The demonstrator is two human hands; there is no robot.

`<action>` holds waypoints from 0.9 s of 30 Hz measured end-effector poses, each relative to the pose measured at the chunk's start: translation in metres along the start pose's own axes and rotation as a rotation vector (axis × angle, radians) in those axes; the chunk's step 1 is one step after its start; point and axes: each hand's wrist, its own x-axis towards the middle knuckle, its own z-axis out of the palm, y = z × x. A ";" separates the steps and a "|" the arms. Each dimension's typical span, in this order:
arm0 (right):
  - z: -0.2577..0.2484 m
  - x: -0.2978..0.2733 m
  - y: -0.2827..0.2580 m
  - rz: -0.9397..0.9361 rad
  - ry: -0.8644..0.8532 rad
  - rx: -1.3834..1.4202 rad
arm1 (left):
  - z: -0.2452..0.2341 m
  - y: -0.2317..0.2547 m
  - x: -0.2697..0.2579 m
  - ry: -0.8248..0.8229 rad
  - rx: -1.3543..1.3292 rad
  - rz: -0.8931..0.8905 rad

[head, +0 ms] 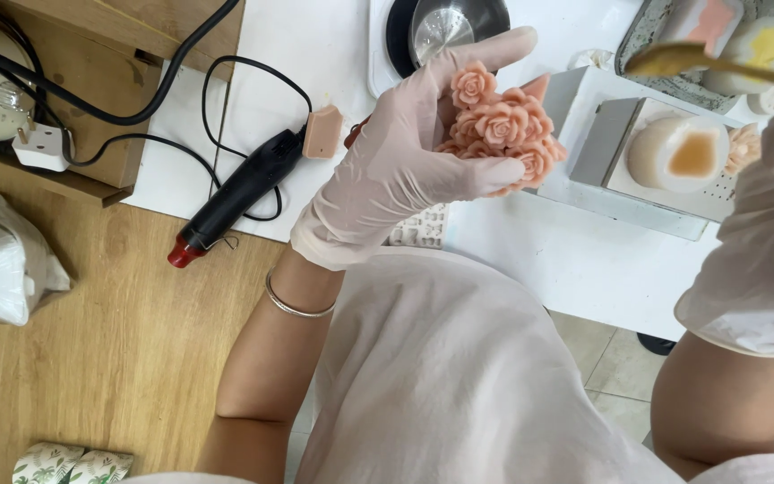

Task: The recorder is applying melted wax to a group of pre-formed wax rose flowers using a small spoon to bond them together or add detail.

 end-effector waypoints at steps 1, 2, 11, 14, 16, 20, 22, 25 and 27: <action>0.025 0.003 -0.008 -0.007 0.000 -0.002 | -0.002 -0.003 0.000 0.013 0.024 0.035; 0.061 0.012 -0.015 -0.015 0.001 -0.005 | -0.003 -0.001 -0.001 0.011 0.024 0.035; 0.237 0.069 0.005 -0.088 0.027 -0.024 | -0.036 -0.033 -0.013 0.140 0.136 0.037; 0.253 0.075 0.018 0.021 0.049 -0.068 | -0.042 -0.045 -0.021 0.190 0.085 -0.086; 0.261 0.076 0.021 0.059 -0.008 -0.229 | -0.042 -0.047 -0.024 0.269 -0.059 -0.133; 0.266 0.079 0.027 0.084 -0.038 -0.365 | -0.055 -0.060 -0.027 0.286 -0.019 -0.118; 0.265 0.079 0.031 0.102 -0.026 -0.416 | -0.059 -0.064 -0.027 0.335 -0.059 -0.162; 0.259 0.079 0.036 0.092 0.025 -0.365 | -0.058 -0.068 -0.028 0.337 -0.060 -0.163; 0.256 0.078 0.035 0.086 0.038 -0.385 | -0.056 -0.069 -0.028 0.342 -0.058 -0.171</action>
